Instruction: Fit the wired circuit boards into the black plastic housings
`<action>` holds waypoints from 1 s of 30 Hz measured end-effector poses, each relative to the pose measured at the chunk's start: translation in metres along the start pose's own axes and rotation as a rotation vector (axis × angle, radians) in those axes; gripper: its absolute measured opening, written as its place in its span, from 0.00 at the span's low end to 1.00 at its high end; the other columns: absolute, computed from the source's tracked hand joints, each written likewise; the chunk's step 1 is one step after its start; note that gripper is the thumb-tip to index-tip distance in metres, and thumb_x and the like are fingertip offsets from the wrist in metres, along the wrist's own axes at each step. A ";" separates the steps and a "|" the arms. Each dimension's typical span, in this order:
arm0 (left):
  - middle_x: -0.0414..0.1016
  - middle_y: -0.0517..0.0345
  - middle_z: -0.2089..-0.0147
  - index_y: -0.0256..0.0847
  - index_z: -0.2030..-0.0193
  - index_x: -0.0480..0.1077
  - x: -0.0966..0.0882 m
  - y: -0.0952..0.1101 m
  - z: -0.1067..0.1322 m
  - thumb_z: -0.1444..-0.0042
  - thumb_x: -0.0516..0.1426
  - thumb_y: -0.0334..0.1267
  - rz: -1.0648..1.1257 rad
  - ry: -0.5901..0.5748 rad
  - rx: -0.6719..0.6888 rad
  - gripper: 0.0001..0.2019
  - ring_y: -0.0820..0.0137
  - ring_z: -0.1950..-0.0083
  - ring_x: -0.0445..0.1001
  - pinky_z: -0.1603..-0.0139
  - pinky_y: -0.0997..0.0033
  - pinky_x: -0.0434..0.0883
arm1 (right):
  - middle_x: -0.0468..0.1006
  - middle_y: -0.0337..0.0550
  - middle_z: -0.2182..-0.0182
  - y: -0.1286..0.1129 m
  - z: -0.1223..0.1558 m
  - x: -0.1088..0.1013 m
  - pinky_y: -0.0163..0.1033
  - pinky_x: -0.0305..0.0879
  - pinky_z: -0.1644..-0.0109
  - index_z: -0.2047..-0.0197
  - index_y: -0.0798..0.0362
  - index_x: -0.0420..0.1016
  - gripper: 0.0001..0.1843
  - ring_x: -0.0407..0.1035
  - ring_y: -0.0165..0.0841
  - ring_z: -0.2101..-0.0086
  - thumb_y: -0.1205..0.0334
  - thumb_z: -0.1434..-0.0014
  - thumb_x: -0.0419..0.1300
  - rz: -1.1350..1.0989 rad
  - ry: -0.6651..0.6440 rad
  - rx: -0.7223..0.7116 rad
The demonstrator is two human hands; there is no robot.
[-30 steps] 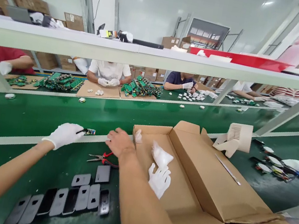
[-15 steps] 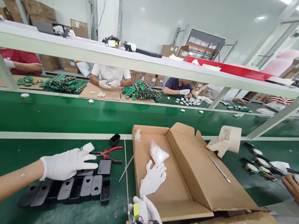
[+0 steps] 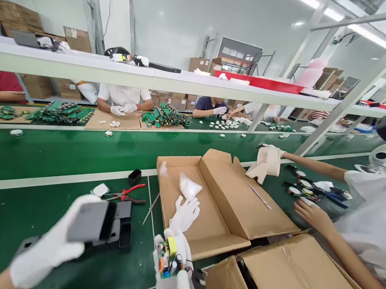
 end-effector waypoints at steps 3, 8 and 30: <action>0.57 0.47 0.36 0.47 0.40 0.54 0.071 -0.024 0.020 0.58 0.59 0.67 0.381 -0.052 0.038 0.43 0.57 0.39 0.63 0.40 0.62 0.65 | 0.62 0.40 0.40 0.007 0.012 0.023 0.39 0.73 0.44 0.40 0.37 0.60 0.41 0.68 0.29 0.46 0.38 0.55 0.63 -0.198 0.011 0.112; 0.65 0.51 0.44 0.46 0.43 0.57 0.121 -0.043 0.024 0.57 0.64 0.57 0.418 -0.101 -0.002 0.37 0.61 0.46 0.69 0.44 0.64 0.67 | 0.62 0.42 0.41 -0.002 0.022 0.028 0.36 0.74 0.45 0.35 0.36 0.53 0.47 0.68 0.28 0.46 0.39 0.56 0.64 -0.265 0.019 0.083; 0.55 0.44 0.34 0.45 0.35 0.46 0.118 -0.029 0.033 0.51 0.57 0.34 -0.242 0.022 0.039 0.37 0.58 0.35 0.63 0.36 0.55 0.65 | 0.63 0.48 0.42 0.000 0.026 0.041 0.45 0.66 0.37 0.36 0.45 0.54 0.42 0.70 0.31 0.47 0.44 0.51 0.62 -0.001 0.000 0.025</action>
Point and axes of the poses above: each hand's wrist, its own z-axis away from the middle knuckle, its own x-axis out of the palm, y = z × x, the point moved 9 cm from there along -z, towards the middle knuckle
